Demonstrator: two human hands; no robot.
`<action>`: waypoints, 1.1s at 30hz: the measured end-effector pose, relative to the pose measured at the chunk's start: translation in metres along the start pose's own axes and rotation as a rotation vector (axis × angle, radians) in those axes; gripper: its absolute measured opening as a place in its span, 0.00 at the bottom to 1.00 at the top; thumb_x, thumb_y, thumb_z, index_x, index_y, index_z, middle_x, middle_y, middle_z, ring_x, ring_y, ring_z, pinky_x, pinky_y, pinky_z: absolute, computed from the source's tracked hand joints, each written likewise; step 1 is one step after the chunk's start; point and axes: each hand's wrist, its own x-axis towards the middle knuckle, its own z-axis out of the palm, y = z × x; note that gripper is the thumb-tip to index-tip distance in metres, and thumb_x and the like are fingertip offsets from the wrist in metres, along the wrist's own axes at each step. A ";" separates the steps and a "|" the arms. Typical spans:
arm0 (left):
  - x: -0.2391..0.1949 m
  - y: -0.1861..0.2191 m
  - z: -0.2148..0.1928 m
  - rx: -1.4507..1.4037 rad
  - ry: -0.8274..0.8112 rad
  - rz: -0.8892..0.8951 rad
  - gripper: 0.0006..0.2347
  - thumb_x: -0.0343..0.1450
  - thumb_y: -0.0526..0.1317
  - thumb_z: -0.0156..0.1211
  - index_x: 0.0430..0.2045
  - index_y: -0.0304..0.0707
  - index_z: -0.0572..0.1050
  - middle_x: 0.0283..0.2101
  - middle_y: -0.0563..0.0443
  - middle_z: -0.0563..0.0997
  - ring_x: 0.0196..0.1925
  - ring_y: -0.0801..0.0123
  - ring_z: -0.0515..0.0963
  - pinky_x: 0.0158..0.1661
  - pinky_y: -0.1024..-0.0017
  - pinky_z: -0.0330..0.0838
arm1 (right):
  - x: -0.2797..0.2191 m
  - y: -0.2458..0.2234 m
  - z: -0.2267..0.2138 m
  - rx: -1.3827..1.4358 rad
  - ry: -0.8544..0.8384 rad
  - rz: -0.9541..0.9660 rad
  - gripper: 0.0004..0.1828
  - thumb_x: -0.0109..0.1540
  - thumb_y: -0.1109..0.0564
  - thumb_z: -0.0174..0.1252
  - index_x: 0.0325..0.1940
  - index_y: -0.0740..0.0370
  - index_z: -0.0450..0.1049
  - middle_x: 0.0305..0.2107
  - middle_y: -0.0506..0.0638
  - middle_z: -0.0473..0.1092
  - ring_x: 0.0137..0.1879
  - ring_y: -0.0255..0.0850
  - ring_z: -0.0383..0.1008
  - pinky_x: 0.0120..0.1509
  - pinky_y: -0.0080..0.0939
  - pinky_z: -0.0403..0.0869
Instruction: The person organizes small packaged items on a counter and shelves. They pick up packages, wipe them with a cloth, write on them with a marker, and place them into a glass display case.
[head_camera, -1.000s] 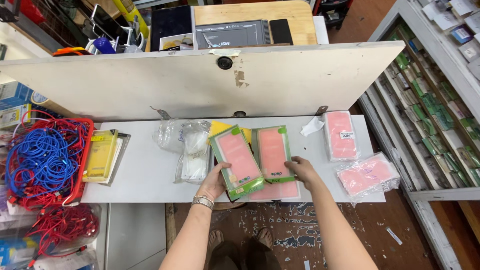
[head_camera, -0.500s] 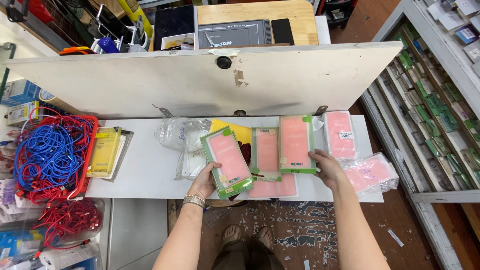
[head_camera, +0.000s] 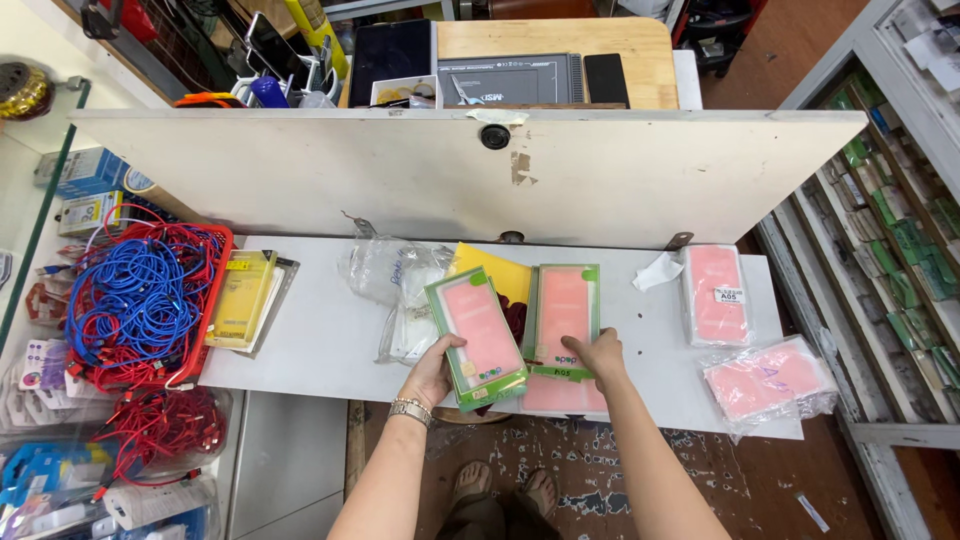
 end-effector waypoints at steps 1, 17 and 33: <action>0.000 -0.001 -0.001 -0.014 -0.006 0.002 0.32 0.61 0.47 0.62 0.61 0.35 0.67 0.56 0.38 0.77 0.57 0.52 0.77 0.59 0.57 0.67 | -0.002 -0.006 0.001 0.049 -0.013 0.010 0.51 0.51 0.49 0.77 0.66 0.77 0.55 0.54 0.69 0.67 0.50 0.53 0.77 0.52 0.50 0.80; 0.009 -0.002 -0.016 -0.117 -0.062 -0.031 0.29 0.61 0.45 0.63 0.58 0.33 0.70 0.54 0.39 0.80 0.55 0.54 0.79 0.59 0.58 0.69 | -0.009 -0.017 0.020 0.449 -0.308 0.122 0.34 0.55 0.51 0.70 0.57 0.77 0.70 0.43 0.66 0.77 0.44 0.54 0.82 0.43 0.50 0.82; -0.020 0.026 0.064 0.278 -0.272 0.069 0.26 0.64 0.40 0.60 0.60 0.41 0.68 0.53 0.45 0.78 0.53 0.61 0.80 0.55 0.61 0.76 | -0.109 -0.063 -0.162 0.601 -0.305 -0.007 0.33 0.58 0.41 0.63 0.57 0.68 0.75 0.43 0.54 0.78 0.47 0.38 0.78 0.51 0.38 0.77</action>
